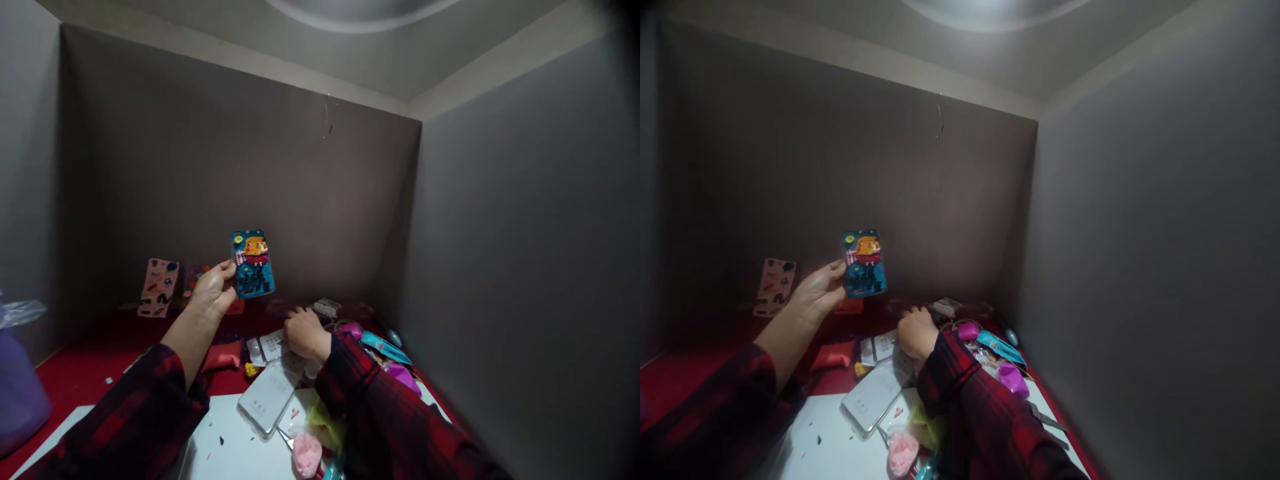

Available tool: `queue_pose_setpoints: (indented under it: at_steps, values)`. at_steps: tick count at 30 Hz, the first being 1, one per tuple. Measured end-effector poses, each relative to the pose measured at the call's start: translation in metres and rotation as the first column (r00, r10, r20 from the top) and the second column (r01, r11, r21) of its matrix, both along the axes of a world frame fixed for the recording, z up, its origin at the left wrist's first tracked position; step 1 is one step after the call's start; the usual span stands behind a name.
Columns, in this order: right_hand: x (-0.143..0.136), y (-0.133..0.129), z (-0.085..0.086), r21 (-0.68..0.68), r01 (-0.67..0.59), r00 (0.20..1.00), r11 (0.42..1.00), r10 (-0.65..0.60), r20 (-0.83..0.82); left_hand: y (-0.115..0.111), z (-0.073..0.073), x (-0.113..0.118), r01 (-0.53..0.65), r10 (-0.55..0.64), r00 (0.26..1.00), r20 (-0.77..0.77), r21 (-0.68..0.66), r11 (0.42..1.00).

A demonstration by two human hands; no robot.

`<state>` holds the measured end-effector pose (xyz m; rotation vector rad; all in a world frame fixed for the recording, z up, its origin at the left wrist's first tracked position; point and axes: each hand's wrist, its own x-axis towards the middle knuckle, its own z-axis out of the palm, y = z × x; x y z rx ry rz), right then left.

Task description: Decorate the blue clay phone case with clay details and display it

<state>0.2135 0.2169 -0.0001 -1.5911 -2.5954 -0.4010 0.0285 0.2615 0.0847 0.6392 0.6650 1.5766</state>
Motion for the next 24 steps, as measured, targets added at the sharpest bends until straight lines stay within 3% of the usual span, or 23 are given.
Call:
queue_pose_setpoints:
  at_steps: [3, 7, 12, 18, 21, 24]
  values:
    - [0.001, -0.01, 0.007, 0.024, -0.017, 1.0, 1.0, 0.017, -0.006, -0.004, 0.002, 0.001, 0.002, -0.002, 1.0, 0.008, 0.008, 1.0]
    - [0.02, -0.048, 0.025, 0.055, -0.055, 0.998, 0.997, 0.057, -0.04, -0.005, 0.004, 0.004, 0.006, -0.006, 0.999, 0.035, 0.011, 1.0]
    - [0.077, -0.105, 0.042, 0.049, 0.003, 0.997, 0.999, 0.0, -0.072, -0.005, 0.004, 0.011, 0.016, -0.016, 0.999, 0.051, -0.004, 1.0]
    - [0.148, -0.144, 0.035, -0.007, 0.23, 0.972, 0.973, -0.23, -0.036, -0.004, 0.001, 0.016, 0.026, -0.026, 0.999, 0.036, -0.014, 1.0]
    - [0.154, -0.16, 0.037, 0.033, 0.354, 0.935, 0.935, -0.352, -0.051, -0.003, -0.001, 0.016, 0.029, -0.028, 0.999, 0.025, -0.02, 0.999]
    - [0.137, -0.163, 0.047, 0.111, 0.386, 0.92, 0.916, -0.374, -0.115, -0.003, -0.002, 0.014, 0.028, -0.027, 1.0, 0.01, -0.026, 0.999]
